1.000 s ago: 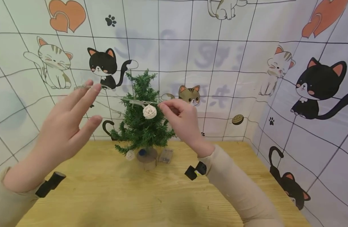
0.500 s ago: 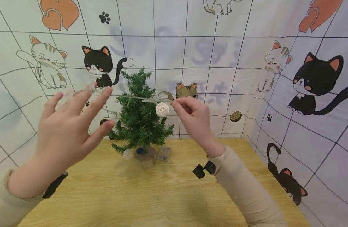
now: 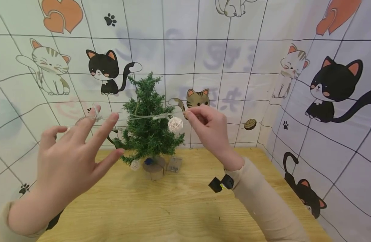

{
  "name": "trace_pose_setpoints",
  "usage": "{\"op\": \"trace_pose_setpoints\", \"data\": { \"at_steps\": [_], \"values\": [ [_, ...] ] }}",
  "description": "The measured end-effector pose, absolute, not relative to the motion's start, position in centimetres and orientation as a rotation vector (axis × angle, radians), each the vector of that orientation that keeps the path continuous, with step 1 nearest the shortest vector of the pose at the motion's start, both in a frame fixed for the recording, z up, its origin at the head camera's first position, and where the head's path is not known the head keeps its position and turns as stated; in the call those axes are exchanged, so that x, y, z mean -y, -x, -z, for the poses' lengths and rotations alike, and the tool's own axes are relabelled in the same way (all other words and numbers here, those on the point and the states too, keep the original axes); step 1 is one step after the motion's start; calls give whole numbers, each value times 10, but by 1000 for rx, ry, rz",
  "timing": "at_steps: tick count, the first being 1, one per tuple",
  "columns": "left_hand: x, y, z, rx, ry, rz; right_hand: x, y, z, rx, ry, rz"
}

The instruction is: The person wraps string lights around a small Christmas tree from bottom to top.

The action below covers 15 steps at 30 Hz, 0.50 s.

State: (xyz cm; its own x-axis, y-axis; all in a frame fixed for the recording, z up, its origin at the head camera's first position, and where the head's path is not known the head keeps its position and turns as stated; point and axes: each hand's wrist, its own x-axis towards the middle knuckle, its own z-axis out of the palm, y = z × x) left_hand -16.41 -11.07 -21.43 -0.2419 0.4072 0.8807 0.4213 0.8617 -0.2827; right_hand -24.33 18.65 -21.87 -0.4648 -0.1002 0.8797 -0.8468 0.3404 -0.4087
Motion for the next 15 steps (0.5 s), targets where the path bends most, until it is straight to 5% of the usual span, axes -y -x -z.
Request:
{"op": "trace_pose_setpoints", "data": {
  "at_steps": [15],
  "values": [
    [120, 154, 227, 1872, 571, 64, -178, 233, 216, 1773, -968, -1012]
  ]
}}
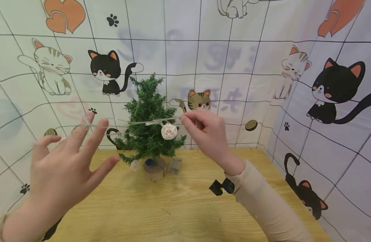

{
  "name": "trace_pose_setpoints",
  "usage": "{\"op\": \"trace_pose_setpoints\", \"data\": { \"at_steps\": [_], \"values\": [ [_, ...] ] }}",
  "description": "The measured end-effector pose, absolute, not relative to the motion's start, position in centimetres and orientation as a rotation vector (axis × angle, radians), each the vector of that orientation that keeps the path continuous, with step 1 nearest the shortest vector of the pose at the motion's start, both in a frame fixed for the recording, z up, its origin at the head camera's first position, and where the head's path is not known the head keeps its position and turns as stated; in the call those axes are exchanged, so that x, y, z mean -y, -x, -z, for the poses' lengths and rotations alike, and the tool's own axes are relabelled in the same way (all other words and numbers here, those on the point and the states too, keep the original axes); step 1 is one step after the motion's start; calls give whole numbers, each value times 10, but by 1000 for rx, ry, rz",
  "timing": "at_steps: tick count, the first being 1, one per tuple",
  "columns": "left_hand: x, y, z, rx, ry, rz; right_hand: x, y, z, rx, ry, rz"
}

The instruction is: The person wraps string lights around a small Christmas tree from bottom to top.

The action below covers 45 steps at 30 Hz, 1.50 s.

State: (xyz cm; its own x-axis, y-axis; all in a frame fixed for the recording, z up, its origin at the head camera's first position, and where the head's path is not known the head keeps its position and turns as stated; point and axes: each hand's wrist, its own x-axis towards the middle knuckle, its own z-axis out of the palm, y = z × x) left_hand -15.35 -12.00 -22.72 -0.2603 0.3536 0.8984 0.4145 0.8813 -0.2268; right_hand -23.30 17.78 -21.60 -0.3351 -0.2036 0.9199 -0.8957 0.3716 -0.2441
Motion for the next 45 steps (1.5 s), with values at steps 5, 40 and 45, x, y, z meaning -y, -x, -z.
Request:
{"op": "trace_pose_setpoints", "data": {
  "at_steps": [5, 40, 45],
  "values": [
    [111, 148, 229, 1830, 626, 49, -181, 231, 215, 1770, -935, -1029],
    [183, 278, 272, 2178, 477, 210, -147, 297, 171, 2212, -996, -465],
    [182, 298, 274, 2173, 462, 235, -141, 303, 151, 2278, -980, -359]
  ]
}}
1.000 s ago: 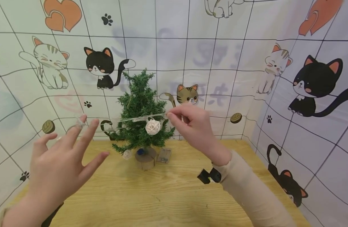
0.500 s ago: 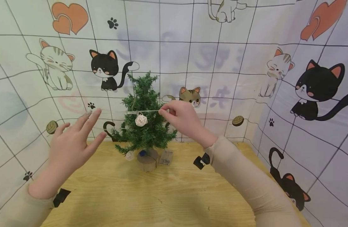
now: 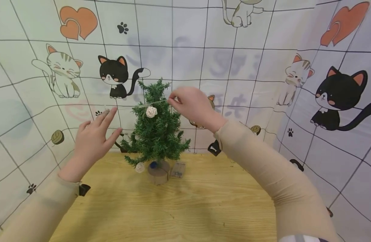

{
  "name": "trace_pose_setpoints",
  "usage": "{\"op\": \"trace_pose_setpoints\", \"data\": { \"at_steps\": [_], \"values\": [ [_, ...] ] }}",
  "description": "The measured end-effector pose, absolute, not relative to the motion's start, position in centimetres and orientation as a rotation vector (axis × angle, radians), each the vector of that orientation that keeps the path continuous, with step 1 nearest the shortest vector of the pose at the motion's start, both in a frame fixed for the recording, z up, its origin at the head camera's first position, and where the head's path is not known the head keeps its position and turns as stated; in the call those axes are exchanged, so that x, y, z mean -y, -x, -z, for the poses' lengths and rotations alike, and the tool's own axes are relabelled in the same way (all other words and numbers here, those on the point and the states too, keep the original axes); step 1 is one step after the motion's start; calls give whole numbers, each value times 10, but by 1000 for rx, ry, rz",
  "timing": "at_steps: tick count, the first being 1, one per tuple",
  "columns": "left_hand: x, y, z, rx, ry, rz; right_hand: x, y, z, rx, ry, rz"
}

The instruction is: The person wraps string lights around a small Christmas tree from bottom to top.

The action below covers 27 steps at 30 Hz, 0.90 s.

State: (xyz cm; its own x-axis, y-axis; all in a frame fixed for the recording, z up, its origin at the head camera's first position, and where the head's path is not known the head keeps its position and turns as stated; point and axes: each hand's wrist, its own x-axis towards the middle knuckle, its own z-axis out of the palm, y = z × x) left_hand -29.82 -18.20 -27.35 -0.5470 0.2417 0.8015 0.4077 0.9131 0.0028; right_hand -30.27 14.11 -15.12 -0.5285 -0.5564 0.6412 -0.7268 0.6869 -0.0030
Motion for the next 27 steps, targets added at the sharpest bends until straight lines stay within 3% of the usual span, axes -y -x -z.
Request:
{"op": "trace_pose_setpoints", "data": {
  "at_steps": [9, 19, 27],
  "values": [
    [177, 312, 268, 2119, 454, 289, -134, 314, 115, 2375, -917, -648],
    [174, 316, 264, 2165, 365, 259, -127, 323, 77, 2353, -939, -264],
    [170, 320, 262, 2147, 333, 319, -125, 328, 58, 2267, -781, -145]
  ]
}}
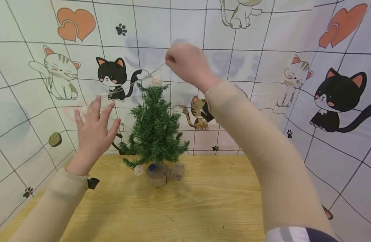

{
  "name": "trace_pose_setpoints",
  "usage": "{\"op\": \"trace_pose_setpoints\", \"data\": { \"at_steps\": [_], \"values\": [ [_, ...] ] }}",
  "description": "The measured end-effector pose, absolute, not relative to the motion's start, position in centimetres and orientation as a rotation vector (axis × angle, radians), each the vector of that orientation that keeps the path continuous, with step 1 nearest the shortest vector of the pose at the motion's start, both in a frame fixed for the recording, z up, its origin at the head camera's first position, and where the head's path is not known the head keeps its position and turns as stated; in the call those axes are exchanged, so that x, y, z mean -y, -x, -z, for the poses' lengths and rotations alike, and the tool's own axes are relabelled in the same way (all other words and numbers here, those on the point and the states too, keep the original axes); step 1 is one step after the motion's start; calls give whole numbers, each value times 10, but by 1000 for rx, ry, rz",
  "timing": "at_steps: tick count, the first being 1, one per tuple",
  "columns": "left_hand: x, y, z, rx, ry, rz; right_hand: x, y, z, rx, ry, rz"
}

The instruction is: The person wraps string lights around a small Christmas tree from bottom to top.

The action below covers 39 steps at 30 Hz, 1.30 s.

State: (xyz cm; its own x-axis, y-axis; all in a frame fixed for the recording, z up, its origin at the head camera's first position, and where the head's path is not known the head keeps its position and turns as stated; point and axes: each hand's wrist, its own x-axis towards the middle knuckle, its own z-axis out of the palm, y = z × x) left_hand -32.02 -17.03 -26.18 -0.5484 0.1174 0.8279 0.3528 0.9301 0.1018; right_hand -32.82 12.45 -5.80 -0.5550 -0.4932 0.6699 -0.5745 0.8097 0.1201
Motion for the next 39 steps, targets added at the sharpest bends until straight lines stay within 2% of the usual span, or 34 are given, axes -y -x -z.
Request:
{"op": "trace_pose_setpoints", "data": {
  "at_steps": [6, 10, 18, 23, 31, 39],
  "values": [
    [166, 324, 256, 2188, 335, 374, -125, 346, 52, 2254, -608, -199],
    [161, 328, 256, 2285, 333, 352, -127, 360, 55, 2316, -485, -450],
    [148, 336, 258, 2370, 347, 559, -123, 371, 68, 2180, -413, -1926],
    [145, 338, 262, 2387, 377, 689, -120, 376, 72, 1898, -426, -2426],
    [145, 341, 270, 2392, 407, 738, -114, 387, 82, 1791, -477, -2578],
    [144, 343, 279, 2413, 476, 848, -113, 406, 99, 1945, -475, -2373]
  ]
}}
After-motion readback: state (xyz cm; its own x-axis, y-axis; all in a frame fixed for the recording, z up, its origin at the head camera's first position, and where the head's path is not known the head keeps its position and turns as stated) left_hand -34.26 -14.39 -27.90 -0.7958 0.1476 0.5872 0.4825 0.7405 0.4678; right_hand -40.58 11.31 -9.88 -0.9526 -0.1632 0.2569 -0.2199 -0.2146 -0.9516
